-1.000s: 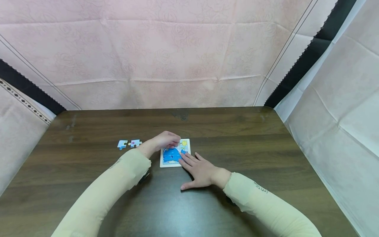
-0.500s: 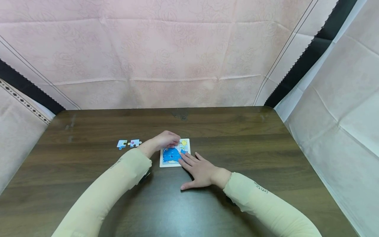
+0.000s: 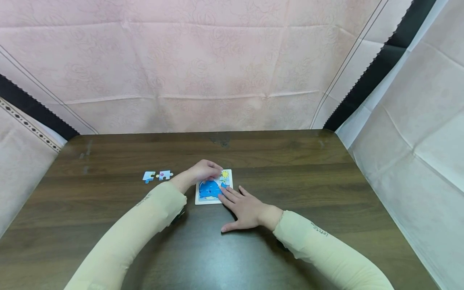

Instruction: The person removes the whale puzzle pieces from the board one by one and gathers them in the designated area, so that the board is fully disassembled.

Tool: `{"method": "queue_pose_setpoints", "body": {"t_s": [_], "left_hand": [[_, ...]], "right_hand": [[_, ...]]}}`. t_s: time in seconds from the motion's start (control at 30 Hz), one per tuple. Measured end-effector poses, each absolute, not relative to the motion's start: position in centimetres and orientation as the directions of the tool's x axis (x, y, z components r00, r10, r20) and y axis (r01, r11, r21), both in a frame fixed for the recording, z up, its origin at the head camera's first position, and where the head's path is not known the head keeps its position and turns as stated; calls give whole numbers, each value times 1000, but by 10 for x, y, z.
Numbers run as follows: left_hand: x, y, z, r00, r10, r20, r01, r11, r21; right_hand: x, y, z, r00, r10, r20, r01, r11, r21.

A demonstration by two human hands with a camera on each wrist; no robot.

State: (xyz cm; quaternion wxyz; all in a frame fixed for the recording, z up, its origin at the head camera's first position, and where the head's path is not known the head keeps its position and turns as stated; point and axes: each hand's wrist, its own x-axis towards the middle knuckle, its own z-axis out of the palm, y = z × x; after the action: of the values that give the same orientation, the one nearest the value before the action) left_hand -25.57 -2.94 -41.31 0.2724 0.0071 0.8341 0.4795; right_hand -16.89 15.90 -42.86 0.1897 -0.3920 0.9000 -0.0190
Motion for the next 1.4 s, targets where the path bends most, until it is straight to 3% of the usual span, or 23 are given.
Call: {"method": "queue_pose_setpoints", "body": {"t_s": [0.3,0.7,1.07,1.4], "left_hand": [[-253,-28,-414,-873,258,-415,-230,534,814],[-258,-37,-414,-892,226,-393,-273,424,863],[-264,-55,-408,-910,186,-370,-253,456,853],[-266,-81,-405,-900,147,-410,-311,445,840]], "right_hand": [[-170,159,-428,-620,-712,-331,-690,695,-202],[-175,158,-425,-622,-728,-287,-688,684,-243],[-179,154,-432,-623,-728,-285,-705,681,-199],[-181,152,-429,-614,-729,-302,-701,680,-214]]}}
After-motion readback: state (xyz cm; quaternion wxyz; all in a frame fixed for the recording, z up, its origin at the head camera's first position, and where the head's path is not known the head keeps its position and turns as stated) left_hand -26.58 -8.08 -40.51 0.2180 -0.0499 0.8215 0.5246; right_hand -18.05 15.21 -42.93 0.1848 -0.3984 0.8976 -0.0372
